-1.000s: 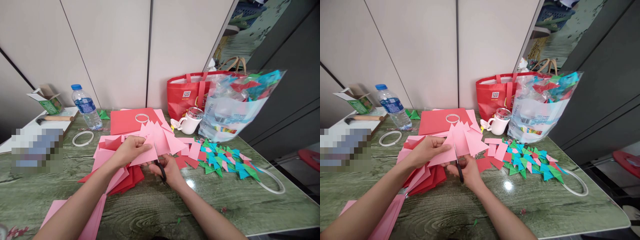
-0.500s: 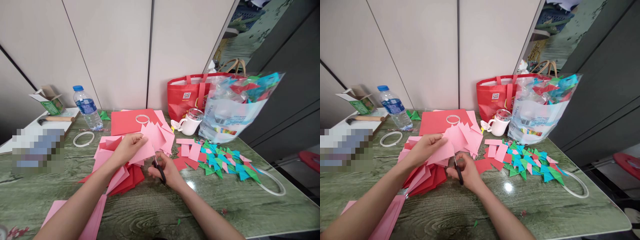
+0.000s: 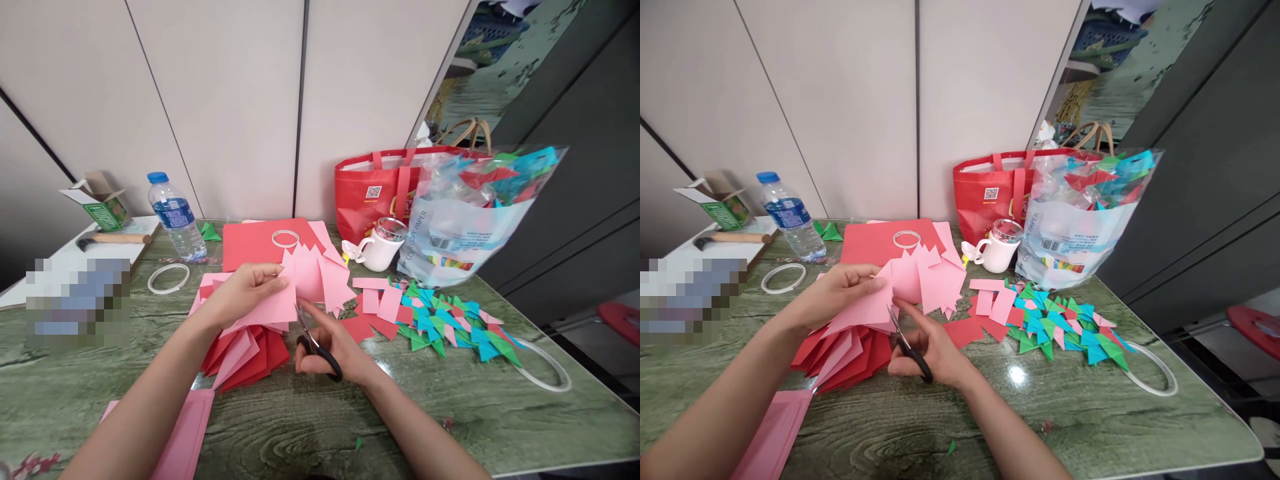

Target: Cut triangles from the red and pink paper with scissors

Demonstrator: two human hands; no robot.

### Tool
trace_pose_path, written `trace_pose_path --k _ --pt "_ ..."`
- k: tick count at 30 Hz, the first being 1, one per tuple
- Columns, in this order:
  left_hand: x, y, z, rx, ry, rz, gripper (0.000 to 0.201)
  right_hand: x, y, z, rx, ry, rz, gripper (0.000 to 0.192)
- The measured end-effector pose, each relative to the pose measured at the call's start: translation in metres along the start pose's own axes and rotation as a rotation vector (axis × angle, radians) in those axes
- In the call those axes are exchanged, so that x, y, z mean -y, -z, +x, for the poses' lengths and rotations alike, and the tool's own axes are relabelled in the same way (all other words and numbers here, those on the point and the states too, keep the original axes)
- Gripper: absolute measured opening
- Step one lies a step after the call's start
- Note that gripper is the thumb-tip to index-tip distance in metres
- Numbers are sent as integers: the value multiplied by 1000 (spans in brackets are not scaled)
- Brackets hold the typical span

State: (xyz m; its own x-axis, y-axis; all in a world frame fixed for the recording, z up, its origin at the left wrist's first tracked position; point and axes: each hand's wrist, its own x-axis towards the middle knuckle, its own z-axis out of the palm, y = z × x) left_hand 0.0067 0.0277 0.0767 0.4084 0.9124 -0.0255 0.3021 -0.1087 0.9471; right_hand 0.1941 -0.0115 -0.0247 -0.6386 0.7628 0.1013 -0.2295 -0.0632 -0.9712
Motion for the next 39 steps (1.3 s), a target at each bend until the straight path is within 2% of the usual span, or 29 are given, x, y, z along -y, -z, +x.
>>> trace_pose_path --k 4,9,17,23,29,39 --pt "0 0 -1 69 65 -131 25 5 -2 0 -10 27 9 96" --pt "2 -1 -1 96 119 -214 25 9 -5 0 -82 32 -45 88" --pt "5 -18 3 145 51 42 28 0 -5 4 -247 62 -40 62" --pt "10 -26 7 148 -23 190 31 6 -6 8 -321 119 -102 46" --pt "9 -24 8 155 -21 205 36 8 -7 7 -331 100 -144 35" --pt "15 -20 8 195 1 157 34 5 -7 8 -336 52 -106 33"
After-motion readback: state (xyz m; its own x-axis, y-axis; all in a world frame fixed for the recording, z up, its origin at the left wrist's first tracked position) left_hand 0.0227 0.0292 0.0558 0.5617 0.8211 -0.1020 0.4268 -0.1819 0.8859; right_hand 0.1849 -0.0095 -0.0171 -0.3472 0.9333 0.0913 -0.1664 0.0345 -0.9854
